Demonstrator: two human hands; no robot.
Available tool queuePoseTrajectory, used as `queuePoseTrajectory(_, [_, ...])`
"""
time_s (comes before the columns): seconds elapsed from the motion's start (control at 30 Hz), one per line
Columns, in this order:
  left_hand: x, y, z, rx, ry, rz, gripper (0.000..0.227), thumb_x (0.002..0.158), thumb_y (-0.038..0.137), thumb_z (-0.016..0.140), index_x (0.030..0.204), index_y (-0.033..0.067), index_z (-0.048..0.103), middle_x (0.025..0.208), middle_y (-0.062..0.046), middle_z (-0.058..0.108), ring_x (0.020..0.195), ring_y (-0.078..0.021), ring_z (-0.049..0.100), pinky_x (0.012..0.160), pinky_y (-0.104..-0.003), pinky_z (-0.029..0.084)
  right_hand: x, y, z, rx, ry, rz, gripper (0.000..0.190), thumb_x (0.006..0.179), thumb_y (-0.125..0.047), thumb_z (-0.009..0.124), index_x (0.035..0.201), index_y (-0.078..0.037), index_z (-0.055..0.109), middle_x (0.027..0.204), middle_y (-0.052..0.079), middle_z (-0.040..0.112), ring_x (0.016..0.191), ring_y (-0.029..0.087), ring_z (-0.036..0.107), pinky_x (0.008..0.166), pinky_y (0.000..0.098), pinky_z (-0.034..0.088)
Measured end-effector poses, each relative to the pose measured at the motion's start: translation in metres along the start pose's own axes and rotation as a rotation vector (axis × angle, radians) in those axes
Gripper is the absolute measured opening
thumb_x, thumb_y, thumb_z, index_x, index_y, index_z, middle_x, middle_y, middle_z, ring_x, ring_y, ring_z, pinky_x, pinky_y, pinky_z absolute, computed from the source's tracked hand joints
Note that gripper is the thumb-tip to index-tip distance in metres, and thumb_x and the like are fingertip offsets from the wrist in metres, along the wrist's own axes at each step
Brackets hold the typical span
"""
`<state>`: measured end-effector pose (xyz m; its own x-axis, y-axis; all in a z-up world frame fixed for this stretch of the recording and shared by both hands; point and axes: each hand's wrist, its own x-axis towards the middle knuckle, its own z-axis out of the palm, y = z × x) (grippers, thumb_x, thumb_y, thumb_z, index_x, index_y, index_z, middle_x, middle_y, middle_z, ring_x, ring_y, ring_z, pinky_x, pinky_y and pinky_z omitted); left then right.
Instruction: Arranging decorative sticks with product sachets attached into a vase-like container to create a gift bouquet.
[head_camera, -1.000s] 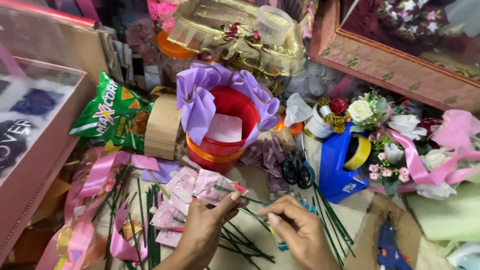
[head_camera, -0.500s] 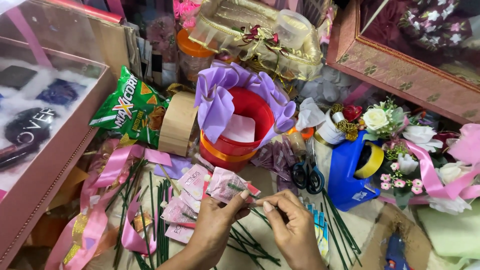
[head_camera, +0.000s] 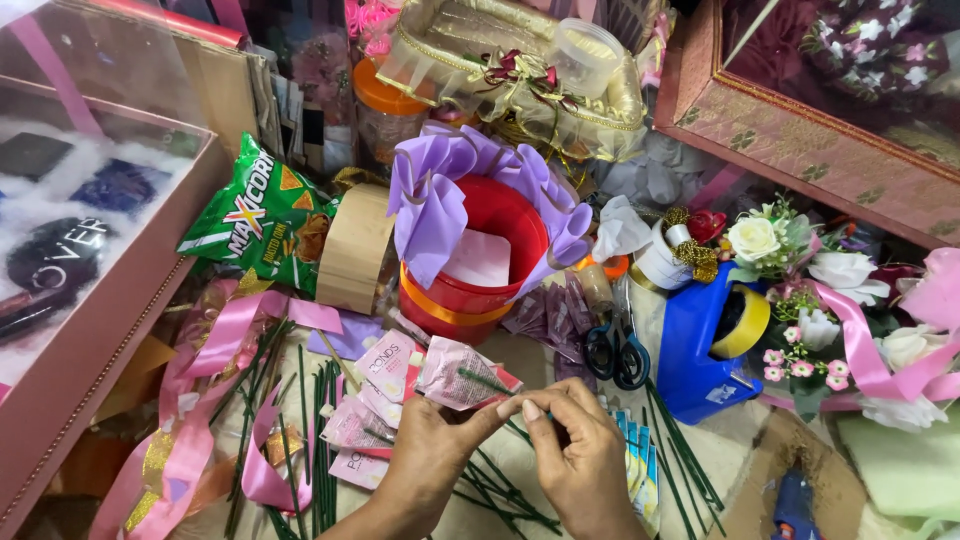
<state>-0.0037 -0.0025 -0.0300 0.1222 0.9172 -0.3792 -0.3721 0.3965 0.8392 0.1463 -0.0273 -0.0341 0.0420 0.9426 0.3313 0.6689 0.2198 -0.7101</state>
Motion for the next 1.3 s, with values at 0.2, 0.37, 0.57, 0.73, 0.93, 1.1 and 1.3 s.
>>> queuePoseTrajectory(0.2, [0.011,-0.026,-0.006,0.055,0.044,0.007,0.015,0.082,0.008,0.090,0.073,-0.0022,0.084,0.070,-0.003,0.073,0.069,-0.0106,0.060,0.064,-0.029,0.052,-0.002,-0.002,0.001,-0.063,0.041,-0.110,0.022,0.094,-0.021,0.061,0.094,-0.016,0.082,0.085,0.000,0.068,0.072,0.011,0.068,0.057,0.0243,0.050])
queuePoseTrajectory(0.37, [0.011,-0.023,-0.005,0.068,0.050,-0.013,0.012,0.083,0.008,0.087,0.083,-0.0031,0.091,0.072,-0.005,0.077,0.069,-0.0102,0.063,0.064,-0.027,0.053,-0.007,0.002,0.006,-0.205,0.108,-0.150,0.020,0.095,-0.023,0.060,0.095,-0.019,0.080,0.087,-0.003,0.067,0.059,0.010,0.063,0.050,0.0257,0.047])
queuePoseTrajectory(0.57, [0.008,-0.018,-0.002,0.101,0.070,0.002,0.011,0.079,0.007,0.087,0.083,-0.0039,0.089,0.082,-0.010,0.087,0.075,-0.0120,0.072,0.069,-0.027,0.061,-0.008,0.006,0.007,-0.345,0.208,-0.323,0.016,0.094,-0.017,0.063,0.102,-0.017,0.077,0.090,-0.001,0.063,0.057,0.011,0.060,0.044,0.0257,0.045])
queuePoseTrajectory(0.73, [0.009,-0.020,-0.003,0.107,0.055,0.027,0.012,0.082,0.008,0.087,0.079,-0.0036,0.088,0.075,-0.008,0.084,0.069,-0.0128,0.068,0.063,-0.030,0.058,-0.006,0.007,0.008,-0.432,0.262,-0.389,0.018,0.094,-0.015,0.065,0.106,-0.018,0.078,0.092,0.000,0.063,0.057,0.012,0.059,0.046,0.0267,0.045])
queuePoseTrajectory(0.93, [0.012,-0.027,-0.004,0.126,0.064,0.088,0.010,0.078,0.008,0.089,0.079,-0.0015,0.088,0.077,-0.005,0.084,0.074,-0.0099,0.069,0.068,-0.028,0.060,0.001,0.006,0.010,-0.472,0.345,-0.437,0.017,0.093,-0.013,0.067,0.105,-0.014,0.080,0.089,0.002,0.065,0.069,0.017,0.062,0.060,0.0293,0.050])
queuePoseTrajectory(1.1, [0.016,-0.030,-0.005,0.074,0.065,0.130,0.017,0.075,0.006,0.088,0.091,0.0005,0.088,0.084,-0.008,0.087,0.080,-0.0139,0.076,0.076,-0.028,0.062,0.005,0.024,0.006,-0.513,0.304,-0.338,0.021,0.093,-0.014,0.063,0.107,-0.012,0.079,0.094,0.003,0.065,0.080,0.021,0.064,0.068,0.0315,0.052])
queuePoseTrajectory(1.3, [0.012,-0.013,0.000,0.105,0.117,-0.084,0.013,0.077,0.005,0.088,0.086,-0.0044,0.089,0.083,-0.011,0.087,0.078,-0.0139,0.074,0.074,-0.029,0.062,-0.001,0.017,0.009,-0.474,0.303,-0.487,0.028,0.095,-0.020,0.060,0.115,-0.011,0.077,0.107,0.008,0.066,0.090,0.024,0.061,0.080,0.0387,0.047])
